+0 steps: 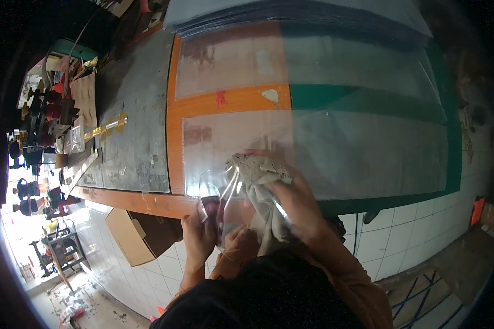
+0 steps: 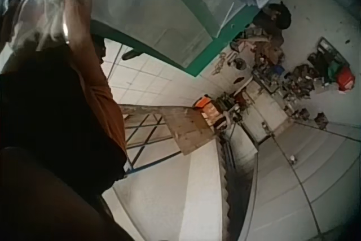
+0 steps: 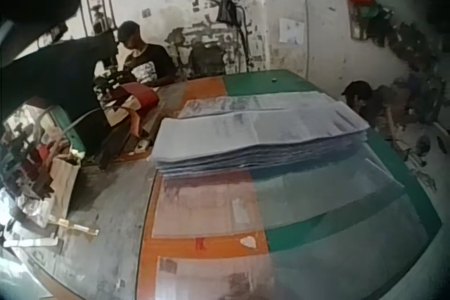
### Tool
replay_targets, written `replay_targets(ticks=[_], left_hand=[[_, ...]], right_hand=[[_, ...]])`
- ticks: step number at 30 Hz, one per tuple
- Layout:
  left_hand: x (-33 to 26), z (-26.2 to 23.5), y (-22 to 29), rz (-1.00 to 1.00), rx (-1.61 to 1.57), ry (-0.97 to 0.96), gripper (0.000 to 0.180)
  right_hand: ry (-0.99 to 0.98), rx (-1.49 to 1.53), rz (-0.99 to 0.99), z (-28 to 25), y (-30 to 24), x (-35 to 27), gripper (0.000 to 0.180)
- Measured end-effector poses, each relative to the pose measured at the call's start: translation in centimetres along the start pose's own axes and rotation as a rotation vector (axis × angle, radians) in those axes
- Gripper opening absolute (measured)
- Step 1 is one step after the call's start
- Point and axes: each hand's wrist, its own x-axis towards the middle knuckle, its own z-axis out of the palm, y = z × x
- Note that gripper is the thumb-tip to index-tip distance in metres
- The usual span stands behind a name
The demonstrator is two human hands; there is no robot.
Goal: The person wipes clear plastic sheets with a cloth by hand and stacks them on a table.
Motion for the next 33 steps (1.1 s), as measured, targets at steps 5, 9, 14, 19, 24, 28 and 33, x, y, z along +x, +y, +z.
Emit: replay_targets(ticks=[5, 9, 14, 19, 24, 28, 33], left_hand=[[-0.9, -2.6, -0.7, -0.169, -0.001, -0.084, 0.018], [-1.3, -4.1, -0.8, -0.29, 0.022, -0.171, 0.027], [-2.4, -5.5, -3.1, -0.263, 0.064, -0.252, 0.04], [-3.6, -8.7, -4.9, -0.267, 0.27, -0.086, 0.028], [-1.1, -9.6, -5.7, -0.004, 0.349, 0.011, 0.016], [3.6, -11.1, -4.0, -0.236, 0.619, 0.102, 0.02], [14.9, -6.5, 3.6, 0.497, 0.612, 0.286, 0.035]], right_hand=[[0.035, -0.03, -0.23, -1.6, 1.7, 0.0, 0.034], [0.038, 0.593, -0.248, -4.7, 1.4, 0.1, 0.044], [0.558, 0.375, -0.288, -6.5, -1.2, 0.2, 0.046], [0.682, 0.591, -0.744, -15.9, -2.4, -1.3, 0.046], [0.692, 0.547, -0.842, -14.6, -3.2, -1.9, 0.045], [0.692, 0.538, -0.822, -13.0, -3.6, -1.6, 0.046], [0.609, 0.582, -0.812, -13.2, -2.6, -1.6, 0.047]])
